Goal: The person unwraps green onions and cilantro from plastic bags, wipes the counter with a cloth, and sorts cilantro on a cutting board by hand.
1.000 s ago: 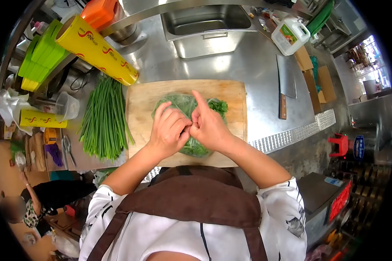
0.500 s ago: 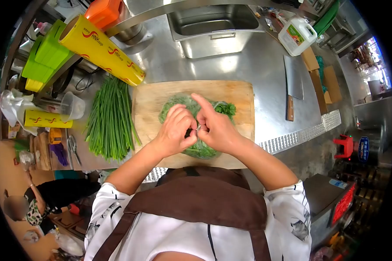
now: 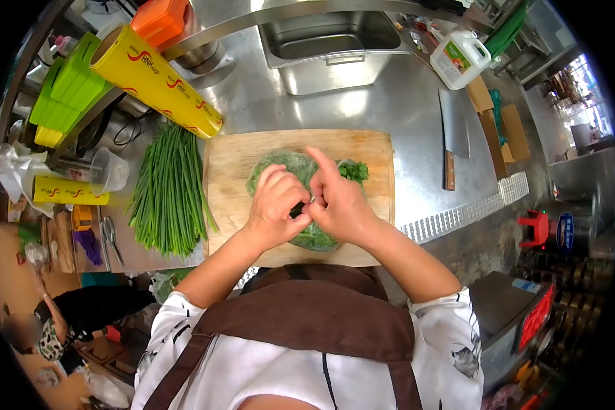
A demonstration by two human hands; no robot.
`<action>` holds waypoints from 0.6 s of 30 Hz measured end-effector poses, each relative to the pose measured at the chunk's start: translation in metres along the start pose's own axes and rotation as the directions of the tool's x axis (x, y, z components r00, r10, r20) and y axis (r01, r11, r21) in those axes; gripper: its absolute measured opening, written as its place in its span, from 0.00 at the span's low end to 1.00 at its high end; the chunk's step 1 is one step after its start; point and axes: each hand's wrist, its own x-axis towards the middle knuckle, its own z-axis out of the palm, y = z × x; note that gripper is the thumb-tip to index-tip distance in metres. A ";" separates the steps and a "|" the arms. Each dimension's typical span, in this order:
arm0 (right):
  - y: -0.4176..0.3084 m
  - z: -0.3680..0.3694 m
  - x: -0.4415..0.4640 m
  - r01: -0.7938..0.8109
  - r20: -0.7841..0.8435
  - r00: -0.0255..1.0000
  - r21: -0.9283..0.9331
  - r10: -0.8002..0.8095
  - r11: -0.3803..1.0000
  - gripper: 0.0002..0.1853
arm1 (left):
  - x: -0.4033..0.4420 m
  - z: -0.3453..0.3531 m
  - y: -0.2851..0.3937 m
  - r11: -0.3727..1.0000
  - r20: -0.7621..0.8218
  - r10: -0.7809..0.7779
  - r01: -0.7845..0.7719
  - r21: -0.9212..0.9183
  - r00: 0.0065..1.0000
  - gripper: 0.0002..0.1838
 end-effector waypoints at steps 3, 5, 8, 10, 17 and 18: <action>0.008 0.000 0.001 -0.091 -0.009 0.996 0.142 0.093 0.986 0.39 | 0.002 -0.001 -0.007 0.993 -0.032 0.041 -0.045 -0.110 0.999 0.11; 0.012 0.004 -0.001 -0.053 -0.037 0.998 0.159 0.059 0.986 0.39 | -0.001 0.000 -0.011 0.986 -0.039 0.023 -0.029 -0.162 0.999 0.11; 0.009 -0.004 -0.003 0.030 -0.082 0.996 0.064 -0.024 0.997 0.39 | -0.001 0.001 -0.009 0.986 -0.047 -0.021 0.012 -0.169 0.999 0.10; 0.003 -0.011 -0.003 0.040 -0.083 0.996 -0.059 -0.044 0.997 0.39 | -0.002 0.000 -0.008 0.995 -0.011 -0.074 0.073 -0.071 0.997 0.09; -0.008 -0.009 0.002 0.088 0.149 0.988 -0.294 -0.045 0.952 0.37 | -0.007 0.004 -0.012 0.998 -0.043 0.002 -0.004 -0.056 0.999 0.07; -0.007 -0.007 0.003 0.091 0.151 0.987 -0.294 -0.048 0.952 0.37 | -0.008 0.004 -0.013 0.998 -0.047 0.014 -0.017 -0.062 0.999 0.07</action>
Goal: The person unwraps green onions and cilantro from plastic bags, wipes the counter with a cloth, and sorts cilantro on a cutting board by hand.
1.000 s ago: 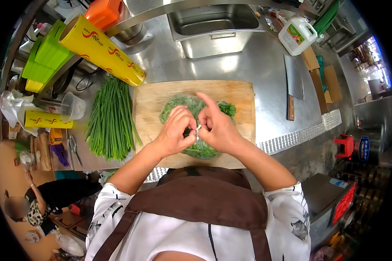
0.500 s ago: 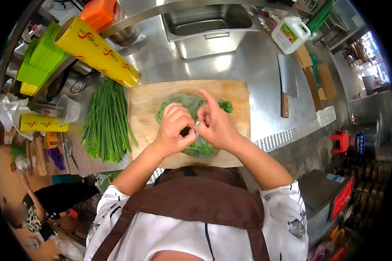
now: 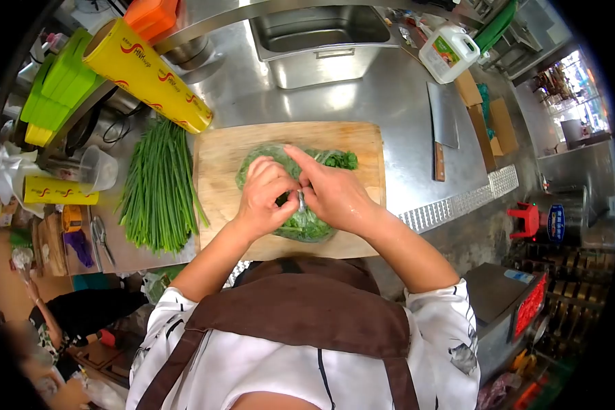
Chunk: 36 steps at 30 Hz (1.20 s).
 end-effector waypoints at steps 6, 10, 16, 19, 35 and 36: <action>0.002 0.003 0.001 -0.015 0.009 1.000 0.137 0.014 0.990 0.38 | -0.006 0.003 -0.003 0.949 0.034 -0.184 0.186 -0.255 0.982 0.06; -0.001 0.003 0.001 -0.050 0.012 0.999 0.148 0.048 0.988 0.40 | -0.010 0.004 -0.003 0.873 0.096 -0.287 0.301 -0.383 0.953 0.06; 0.005 0.017 -0.002 0.123 -0.221 0.969 0.039 -0.111 0.992 0.40 | -0.009 -0.008 -0.002 0.851 0.202 -0.253 0.317 -0.419 0.946 0.06; -0.001 0.019 -0.005 -0.036 -0.179 0.981 0.239 0.080 0.970 0.37 | -0.007 -0.015 0.002 0.846 0.317 -0.234 0.353 -0.399 0.919 0.07; 0.026 -0.002 0.005 -0.065 -0.377 0.898 0.397 0.226 0.916 0.35 | 0.008 -0.043 0.025 0.692 0.220 -0.185 0.286 -0.663 0.958 0.06; 0.023 -0.001 0.001 -0.074 -0.374 0.896 0.406 0.239 0.911 0.35 | 0.012 -0.044 0.023 0.819 0.215 -0.284 0.353 -0.452 0.934 0.10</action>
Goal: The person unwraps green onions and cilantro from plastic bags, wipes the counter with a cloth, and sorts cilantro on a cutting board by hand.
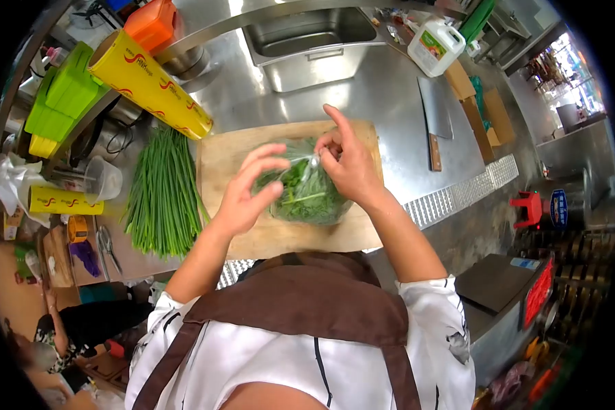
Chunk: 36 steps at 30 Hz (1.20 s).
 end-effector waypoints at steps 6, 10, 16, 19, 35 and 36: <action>-0.018 0.004 -0.029 0.251 -0.026 0.961 -0.346 -0.276 0.904 0.37 | 0.010 0.015 -0.030 0.818 0.217 0.038 -0.155 0.554 0.975 0.18; -0.015 0.014 -0.054 0.322 0.189 0.947 -0.510 -0.262 0.798 0.38 | 0.007 0.010 -0.025 0.782 0.226 0.069 -0.193 0.593 0.972 0.18; -0.018 -0.001 -0.060 0.357 0.126 0.929 -0.550 -0.348 0.755 0.31 | 0.000 -0.005 -0.031 0.808 0.340 -0.060 -0.154 0.568 0.939 0.08; -0.013 -0.033 -0.067 0.340 -0.045 0.909 -0.495 -0.414 0.800 0.31 | -0.008 -0.024 -0.038 0.900 0.078 -0.160 0.112 0.421 0.984 0.03; -0.035 -0.057 -0.083 0.378 0.364 0.905 -0.460 -0.218 0.803 0.18 | -0.049 -0.027 -0.044 0.848 -0.450 -0.128 0.333 0.412 0.884 0.10; -0.034 -0.060 -0.084 0.381 0.369 0.904 -0.460 -0.217 0.802 0.18 | -0.059 -0.035 -0.053 0.900 -0.491 -0.398 0.434 -0.044 0.775 0.09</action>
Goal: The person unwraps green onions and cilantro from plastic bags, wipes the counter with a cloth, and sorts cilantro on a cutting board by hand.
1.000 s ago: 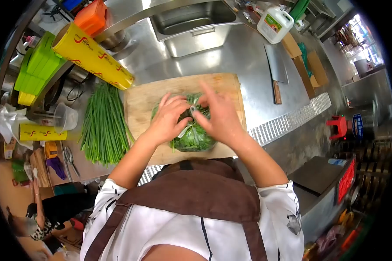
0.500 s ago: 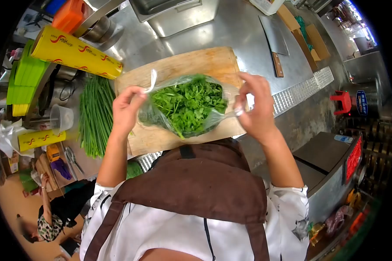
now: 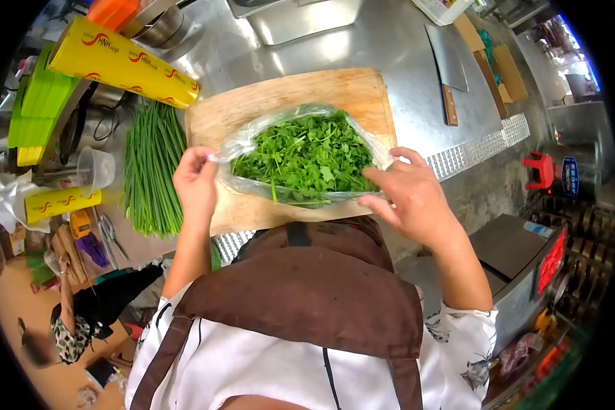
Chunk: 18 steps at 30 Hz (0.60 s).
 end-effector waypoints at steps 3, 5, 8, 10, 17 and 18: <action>-0.005 -0.003 0.000 -0.076 -0.012 0.997 -0.214 0.075 0.974 0.17 | -0.006 -0.026 -0.009 0.628 0.233 -0.289 0.367 -0.686 0.929 0.11; -0.016 -0.004 0.011 -0.012 -0.127 0.992 -0.218 -0.016 0.976 0.17 | -0.013 -0.017 0.009 0.521 0.231 -0.384 0.416 -0.745 0.894 0.10; -0.036 0.000 0.035 0.114 -0.206 0.967 -0.177 -0.151 0.977 0.19 | -0.017 -0.008 0.007 0.367 0.248 -0.492 0.458 -0.810 0.834 0.09; -0.048 0.014 0.053 0.004 0.144 0.989 0.223 -0.037 0.975 0.25 | -0.015 -0.011 -0.003 0.154 0.441 -0.423 0.543 -0.826 0.791 0.09; -0.007 0.048 0.090 0.029 0.479 0.865 -0.352 0.153 0.935 0.55 | -0.009 -0.016 -0.001 0.452 0.306 -0.326 0.432 -0.781 0.894 0.09; 0.000 0.038 0.093 -0.044 0.520 0.834 -0.270 0.184 0.962 0.54 | -0.011 -0.017 -0.006 0.692 0.101 -0.321 0.306 -0.654 0.942 0.09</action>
